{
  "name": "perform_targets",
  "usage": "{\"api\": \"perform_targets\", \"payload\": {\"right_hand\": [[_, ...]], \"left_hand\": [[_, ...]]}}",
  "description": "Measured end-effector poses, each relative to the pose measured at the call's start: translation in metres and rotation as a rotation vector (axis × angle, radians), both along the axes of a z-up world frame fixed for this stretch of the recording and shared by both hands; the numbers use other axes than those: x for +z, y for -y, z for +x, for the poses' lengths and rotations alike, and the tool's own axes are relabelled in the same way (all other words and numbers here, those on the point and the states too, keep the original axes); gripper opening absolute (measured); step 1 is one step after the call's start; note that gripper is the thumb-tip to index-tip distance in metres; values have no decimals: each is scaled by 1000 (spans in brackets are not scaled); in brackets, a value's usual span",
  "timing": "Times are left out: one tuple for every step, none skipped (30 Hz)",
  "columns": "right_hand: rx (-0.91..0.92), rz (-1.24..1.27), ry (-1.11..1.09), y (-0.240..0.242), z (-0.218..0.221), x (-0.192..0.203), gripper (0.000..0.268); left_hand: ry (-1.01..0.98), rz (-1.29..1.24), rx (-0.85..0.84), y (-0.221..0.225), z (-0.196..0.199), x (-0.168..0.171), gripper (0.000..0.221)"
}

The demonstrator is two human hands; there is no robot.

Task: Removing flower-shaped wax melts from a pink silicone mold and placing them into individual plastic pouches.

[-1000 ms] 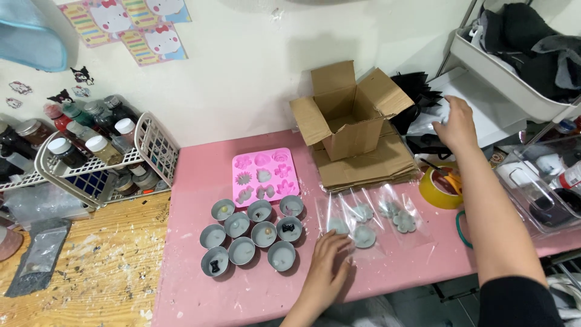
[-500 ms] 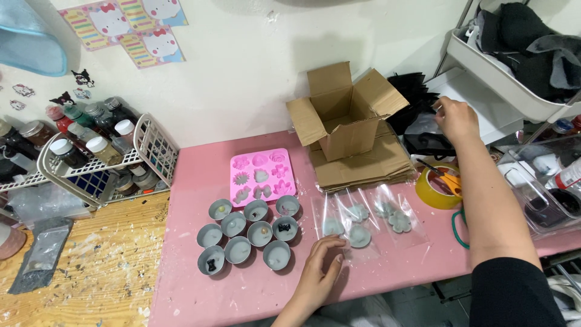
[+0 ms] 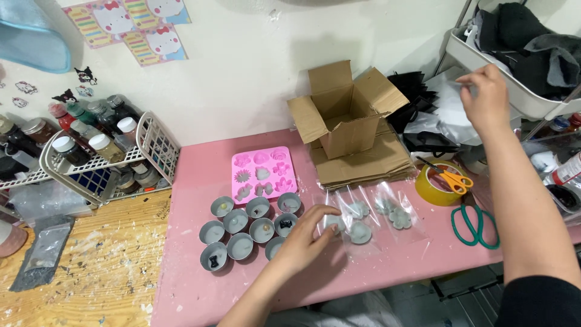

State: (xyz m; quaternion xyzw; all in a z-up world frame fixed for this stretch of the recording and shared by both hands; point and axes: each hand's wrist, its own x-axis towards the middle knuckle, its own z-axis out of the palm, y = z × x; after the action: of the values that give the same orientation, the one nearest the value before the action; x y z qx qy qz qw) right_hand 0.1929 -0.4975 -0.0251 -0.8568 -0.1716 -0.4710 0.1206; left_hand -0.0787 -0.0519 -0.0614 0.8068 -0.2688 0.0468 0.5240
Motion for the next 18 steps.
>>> {"api": "perform_targets", "payload": {"right_hand": [[-1,0,2,-5,-10,10,19],[100,81,-38,-10,-20,20,18],[200,163,-78,-15,-30,30,17],[203,159,-76,-28,-53,44,17],[242,189,-186,-42,-76,58,14],[283,219,-297,-56,-99,70,14],[287,216,-298,-70,-114,76,14],[360,321,-422,-84,-131,80,23],[436,425,-548,-98,-148,85,32],[440,422,-554,-105,-157,81,32],[511,484,-671,-113,-167,77,30],[584,545,-791,-120,-176,73,29],[589,541,-798,-129,-180,67,29],[603,592,-861,-139,-184,61,31],[616,643,-925,-150,-189,55,34],[623,637,-928,-154,-181,39,34],[652,603,-981,-158,-173,24,34],[679,568,-1036,-163,-165,8,34]], "left_hand": [[2,0,-1,-4,3,2,31],[19,17,8,-8,5,3,31],[35,34,17,-12,8,4,31],[37,31,20,-15,9,9,31],[57,60,48,-19,11,15,34],[75,89,78,-24,11,20,36],[74,87,83,-26,14,25,36],[32,86,113,-28,16,29,42],[-11,85,144,-31,18,33,47],[-15,83,149,-35,22,37,47],[-41,103,140,-39,26,42,47],[-68,123,133,-43,29,45,47],[-73,120,140,-52,36,37,47],[-66,104,201,-61,43,28,43],[-60,89,262,-71,49,20,40],[-60,87,271,-81,55,9,40],[70,144,377,-91,60,-1,37],[199,202,481,-102,65,-12,35]]}}
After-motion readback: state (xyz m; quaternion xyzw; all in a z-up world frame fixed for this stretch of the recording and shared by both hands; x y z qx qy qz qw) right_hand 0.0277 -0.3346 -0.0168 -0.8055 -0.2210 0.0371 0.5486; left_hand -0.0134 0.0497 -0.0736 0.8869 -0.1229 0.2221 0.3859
